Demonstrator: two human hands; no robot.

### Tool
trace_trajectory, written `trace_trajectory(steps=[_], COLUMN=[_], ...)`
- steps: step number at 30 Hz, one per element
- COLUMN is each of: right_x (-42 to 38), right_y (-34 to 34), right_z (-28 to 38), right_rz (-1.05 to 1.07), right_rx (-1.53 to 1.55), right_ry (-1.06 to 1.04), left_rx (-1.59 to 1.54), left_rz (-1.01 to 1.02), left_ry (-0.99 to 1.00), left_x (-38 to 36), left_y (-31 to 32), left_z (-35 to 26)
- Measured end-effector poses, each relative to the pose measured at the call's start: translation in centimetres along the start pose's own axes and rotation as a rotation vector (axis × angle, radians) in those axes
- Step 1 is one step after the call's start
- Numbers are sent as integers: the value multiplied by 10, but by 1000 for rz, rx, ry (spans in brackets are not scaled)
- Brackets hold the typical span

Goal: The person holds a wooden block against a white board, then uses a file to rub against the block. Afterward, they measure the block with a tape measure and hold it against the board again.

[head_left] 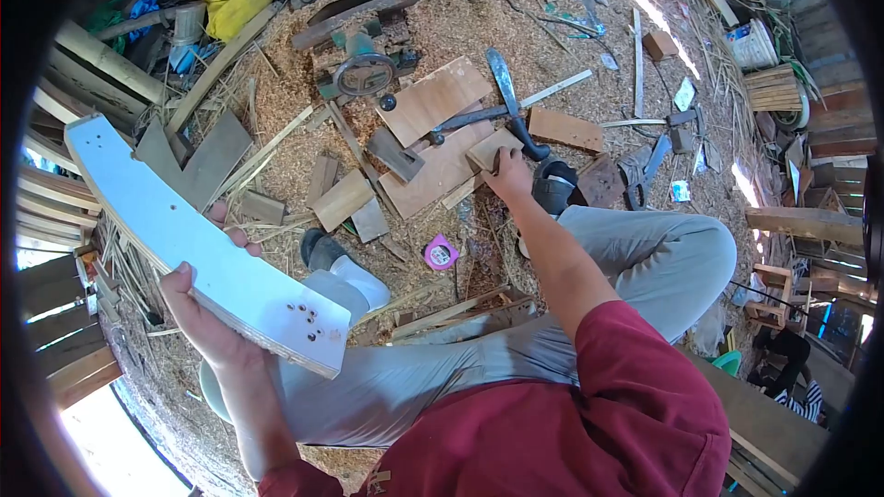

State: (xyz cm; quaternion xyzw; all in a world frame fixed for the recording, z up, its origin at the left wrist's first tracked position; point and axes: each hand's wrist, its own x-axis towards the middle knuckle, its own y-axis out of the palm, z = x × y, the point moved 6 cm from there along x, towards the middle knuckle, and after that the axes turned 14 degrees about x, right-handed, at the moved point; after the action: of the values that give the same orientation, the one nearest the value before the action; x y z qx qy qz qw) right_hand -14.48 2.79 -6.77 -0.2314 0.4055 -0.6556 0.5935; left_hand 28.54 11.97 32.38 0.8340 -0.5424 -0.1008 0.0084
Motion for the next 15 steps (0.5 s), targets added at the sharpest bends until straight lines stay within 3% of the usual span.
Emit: trace_trajectory(steps=[1, 4, 6, 9, 15], right_x=[2, 16, 39, 61, 57], right_y=[-5, -35, -49, -43, -46], right_z=[6, 0, -32, -61, 1], right_rz=[-34, -240, -402, -329, -214], right_rx=[8, 224, 250, 1268, 1765], right_ry=[-95, -21, 161, 408, 495], left_rx=[0, -35, -58, -55, 60], left_rz=[-7, -5, 42, 109, 118], left_ry=[-9, -52, -109, -153, -155], left_x=[0, 0, -1, -6, -12], left_y=[-4, -11, -11, -6, 3], left_z=[3, 9, 13, 11, 0])
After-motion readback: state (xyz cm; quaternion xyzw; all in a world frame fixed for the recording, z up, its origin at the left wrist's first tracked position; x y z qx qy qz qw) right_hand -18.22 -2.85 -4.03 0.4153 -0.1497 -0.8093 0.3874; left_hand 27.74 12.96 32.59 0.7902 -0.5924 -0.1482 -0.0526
